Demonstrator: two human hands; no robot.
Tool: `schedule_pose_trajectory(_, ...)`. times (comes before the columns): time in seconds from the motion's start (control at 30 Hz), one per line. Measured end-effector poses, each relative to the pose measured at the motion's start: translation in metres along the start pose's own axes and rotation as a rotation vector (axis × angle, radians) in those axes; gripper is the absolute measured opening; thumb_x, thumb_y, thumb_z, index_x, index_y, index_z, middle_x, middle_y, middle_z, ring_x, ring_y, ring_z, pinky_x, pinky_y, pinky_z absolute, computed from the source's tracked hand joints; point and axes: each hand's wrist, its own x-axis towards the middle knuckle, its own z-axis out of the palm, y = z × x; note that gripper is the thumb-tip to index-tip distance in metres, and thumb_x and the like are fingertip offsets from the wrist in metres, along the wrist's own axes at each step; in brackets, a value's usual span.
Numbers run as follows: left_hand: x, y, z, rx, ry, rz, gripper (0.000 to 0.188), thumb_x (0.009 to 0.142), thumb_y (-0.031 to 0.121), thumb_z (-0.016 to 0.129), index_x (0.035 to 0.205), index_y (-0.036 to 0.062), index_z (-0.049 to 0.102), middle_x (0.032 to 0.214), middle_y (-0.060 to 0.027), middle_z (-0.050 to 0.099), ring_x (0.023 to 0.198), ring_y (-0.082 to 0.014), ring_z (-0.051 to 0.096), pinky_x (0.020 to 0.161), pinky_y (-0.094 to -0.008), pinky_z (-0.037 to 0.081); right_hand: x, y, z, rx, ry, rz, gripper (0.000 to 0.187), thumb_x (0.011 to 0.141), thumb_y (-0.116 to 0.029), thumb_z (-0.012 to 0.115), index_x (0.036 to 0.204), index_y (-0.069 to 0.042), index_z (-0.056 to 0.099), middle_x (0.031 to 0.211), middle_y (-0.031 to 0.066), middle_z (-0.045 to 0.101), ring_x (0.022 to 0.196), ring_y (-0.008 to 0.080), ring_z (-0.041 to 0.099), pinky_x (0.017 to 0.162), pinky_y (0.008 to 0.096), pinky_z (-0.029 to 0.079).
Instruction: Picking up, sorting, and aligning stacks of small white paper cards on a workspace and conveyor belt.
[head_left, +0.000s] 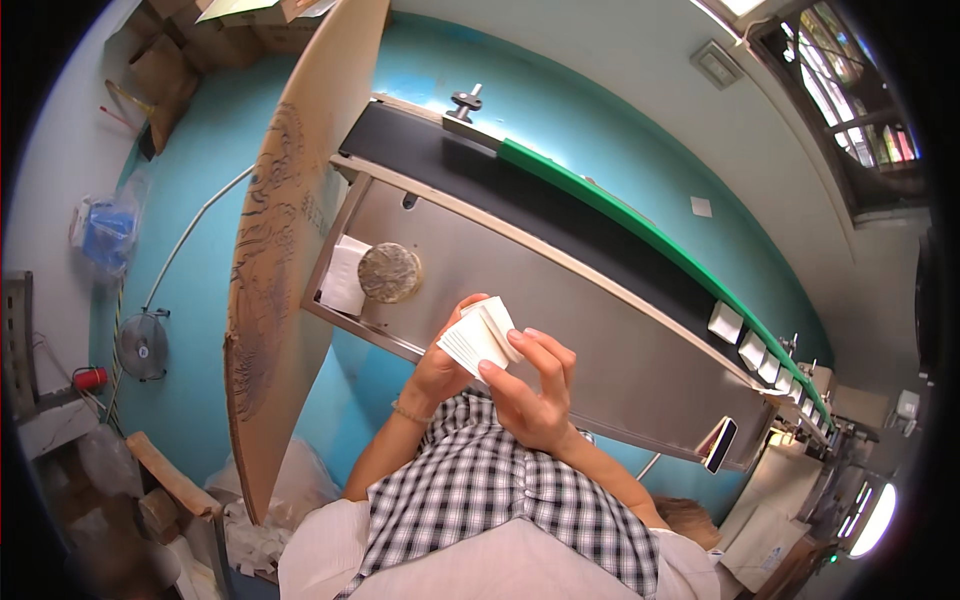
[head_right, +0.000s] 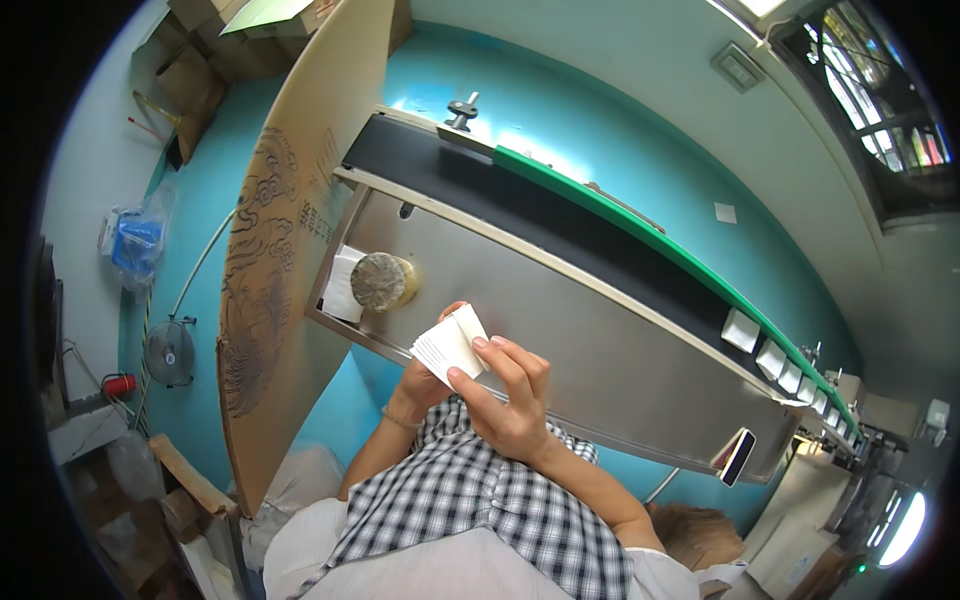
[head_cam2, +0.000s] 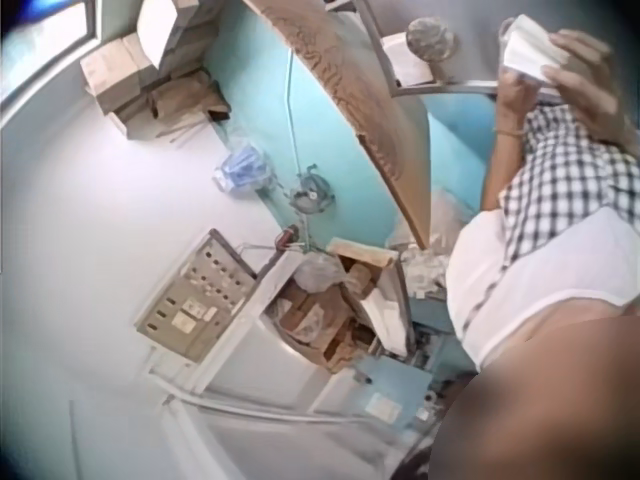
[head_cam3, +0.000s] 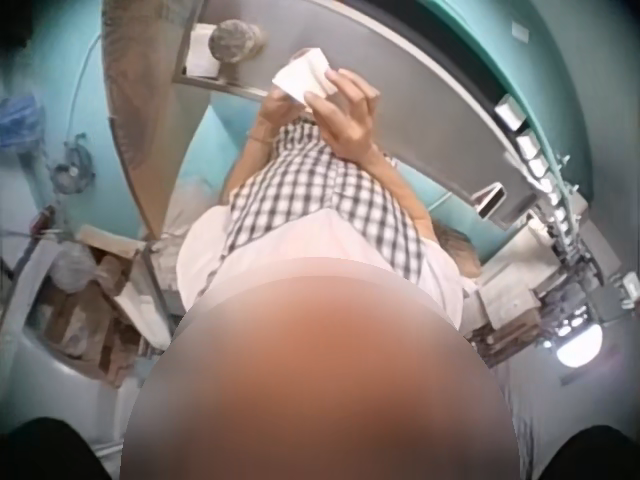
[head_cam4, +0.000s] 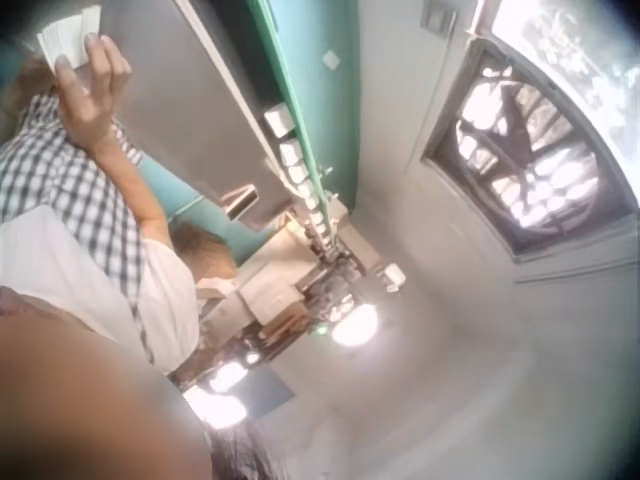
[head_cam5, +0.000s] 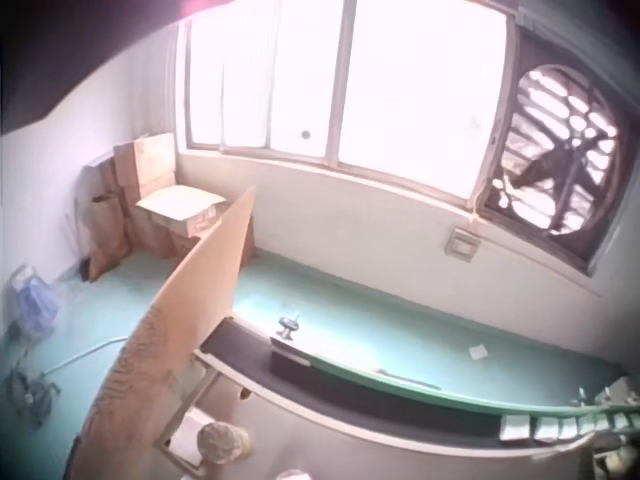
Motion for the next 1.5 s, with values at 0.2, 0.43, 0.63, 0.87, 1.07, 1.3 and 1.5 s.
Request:
schedule_pose_trajectory(0.2,-0.009,0.025,-0.009,0.140,0.084,0.036,0.062,0.097,0.017,0.061,0.150,0.0131,0.031,0.132,-0.0061,0.054,0.122,-0.0201,0.057,0.103,-0.0365,0.050,0.018,-0.013,0.019,-0.025,-0.047,-0.014,0.040,0.071,0.002,0.077,0.106,-0.015,0.073,0.126,0.0146,0.059,0.114,0.0356,0.055,0.094,0.0419,0.049)
schedule_pose_trajectory(0.43,-0.056,0.053,-0.008,0.072,0.324,-0.031,0.053,0.097,0.009,0.053,0.147,0.0058,0.034,0.136,-0.0083,0.053,0.126,-0.0175,0.053,0.106,-0.0342,0.044,0.047,-0.013,0.042,0.346,-0.125,0.258,0.027,0.078,-0.008,0.079,0.103,-0.008,0.070,0.123,0.0152,0.061,0.113,0.0324,0.059,0.094,0.0412,0.044)
schedule_pose_trajectory(0.63,-0.129,0.068,-0.027,0.042,0.546,0.075,0.048,0.093,0.015,0.056,0.139,0.0055,0.045,0.127,-0.0111,0.059,0.116,-0.0249,0.061,0.099,-0.0401,0.052,0.107,0.011,0.153,0.196,-0.307,0.020,0.018,0.084,-0.009,0.072,0.101,-0.006,0.067,0.109,0.0117,0.063,0.102,0.0292,0.060,0.090,0.0424,0.042)
schedule_pose_trajectory(0.87,-0.147,0.068,-0.050,-0.057,0.635,0.270,0.044,0.094,0.012,0.057,0.137,0.0080,0.047,0.127,-0.0088,0.058,0.116,-0.0238,0.060,0.092,-0.0380,0.055,0.142,0.044,0.282,-0.384,-0.950,0.093,0.018,0.083,-0.014,0.066,0.098,-0.006,0.068,0.101,0.0109,0.070,0.100,0.0286,0.066,0.085,0.0428,0.044)
schedule_pose_trajectory(1.07,-0.150,0.053,-0.075,-0.072,0.816,0.441,0.045,0.102,0.013,0.052,0.145,0.0126,0.040,0.137,-0.0087,0.051,0.127,-0.0257,0.054,0.095,-0.0428,0.055,0.151,0.041,0.280,-0.313,-0.930,0.048,0.017,0.085,-0.007,0.059,0.099,-0.006,0.069,0.102,0.0107,0.070,0.100,0.0283,0.067,0.086,0.0417,0.044)
schedule_pose_trajectory(1.3,-0.138,0.047,-0.091,-0.152,0.786,0.581,0.044,0.103,0.011,0.050,0.146,0.0101,0.038,0.142,-0.0070,0.048,0.132,-0.0232,0.050,0.107,-0.0412,0.046,0.132,0.050,0.271,-0.229,-0.694,-0.131,0.015,0.083,-0.004,0.060,0.094,-0.009,0.068,0.098,0.0079,0.068,0.099,0.0269,0.065,0.084,0.0413,0.043)
schedule_pose_trajectory(1.5,-0.132,0.045,-0.048,0.041,0.858,0.526,0.044,0.098,0.009,0.061,0.140,0.0086,0.046,0.135,-0.0048,0.053,0.125,-0.0171,0.052,0.102,-0.0340,0.048,0.139,0.033,0.264,-0.255,-0.868,-0.062,0.009,0.085,-0.007,0.060,0.091,-0.007,0.066,0.096,0.0097,0.069,0.093,0.0305,0.067,0.079,0.0410,0.045)
